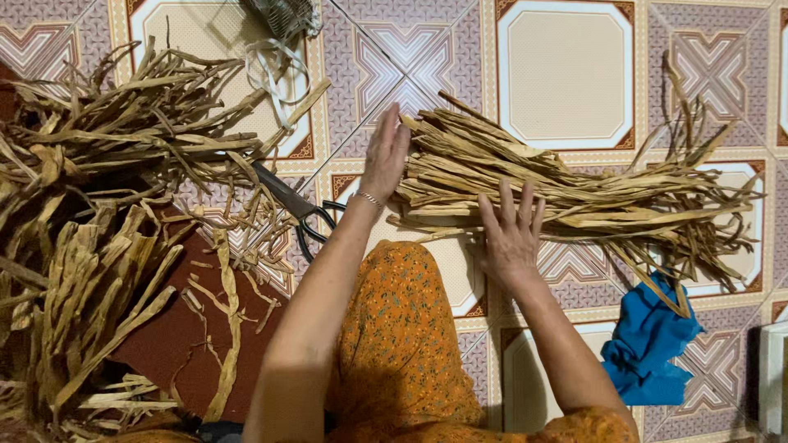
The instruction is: The person sits cross-legged on a tiled floor and uses shears to cut long dried plant strips into shorter pieces. The person gathers bundles of strips, cuts them repeatedly, and places the cut pieces into a growing pile beside them.
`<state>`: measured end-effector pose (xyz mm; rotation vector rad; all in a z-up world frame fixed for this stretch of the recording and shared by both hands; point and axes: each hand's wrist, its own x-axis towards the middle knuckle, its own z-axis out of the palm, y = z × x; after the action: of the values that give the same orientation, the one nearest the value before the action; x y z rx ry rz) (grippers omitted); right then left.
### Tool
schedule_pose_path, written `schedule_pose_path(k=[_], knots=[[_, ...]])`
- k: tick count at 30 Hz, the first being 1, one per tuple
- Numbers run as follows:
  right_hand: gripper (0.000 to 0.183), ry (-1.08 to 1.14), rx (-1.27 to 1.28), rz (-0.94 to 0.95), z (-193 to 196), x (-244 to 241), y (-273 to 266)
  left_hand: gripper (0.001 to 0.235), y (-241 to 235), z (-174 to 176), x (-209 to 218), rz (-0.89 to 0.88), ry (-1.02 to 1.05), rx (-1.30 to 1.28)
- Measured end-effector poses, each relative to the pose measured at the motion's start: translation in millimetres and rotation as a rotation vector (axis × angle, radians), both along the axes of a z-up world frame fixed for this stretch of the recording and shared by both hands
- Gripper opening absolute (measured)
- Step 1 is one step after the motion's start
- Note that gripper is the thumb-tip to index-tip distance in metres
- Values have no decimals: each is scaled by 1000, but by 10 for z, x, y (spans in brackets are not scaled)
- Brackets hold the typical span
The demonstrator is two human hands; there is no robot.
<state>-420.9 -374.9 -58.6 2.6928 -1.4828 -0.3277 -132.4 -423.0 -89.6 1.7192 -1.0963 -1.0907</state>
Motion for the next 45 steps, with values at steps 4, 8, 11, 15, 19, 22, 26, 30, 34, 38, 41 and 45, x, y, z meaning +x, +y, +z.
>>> schedule_pose_path(k=[4,8,11,15,19,22,26,30,34,38,41,45], knots=[[148,-127,109,-70,48,201,-384,81,-15,49,-165,-146,-7,32],[152,-84,221,-147,55,286,-691,84,77,78,-100,-103,204,-12],[150,-235,158,-106,95,278,-738,85,228,92,105,-14,192,-68],[148,-273,148,-91,102,335,-721,84,408,29,-123,-88,78,-207],[145,-285,167,-64,25,365,-743,82,349,-71,-299,-155,91,-257],[142,-248,146,-45,-64,338,-742,73,420,-39,-161,-88,154,-238],[140,-217,148,-33,-40,372,-800,56,677,142,225,173,243,-172],[147,-126,212,-33,307,554,-781,39,1399,371,920,264,255,-173],[134,-258,211,63,871,810,-391,28,2373,668,1608,245,83,-156],[84,-490,188,272,1302,1307,90,28,3226,938,1978,301,-68,54],[57,-705,282,395,1508,1791,435,27,3717,995,2069,346,-162,151],[44,-821,534,372,1471,2342,916,22,4070,822,2004,334,-266,381]])
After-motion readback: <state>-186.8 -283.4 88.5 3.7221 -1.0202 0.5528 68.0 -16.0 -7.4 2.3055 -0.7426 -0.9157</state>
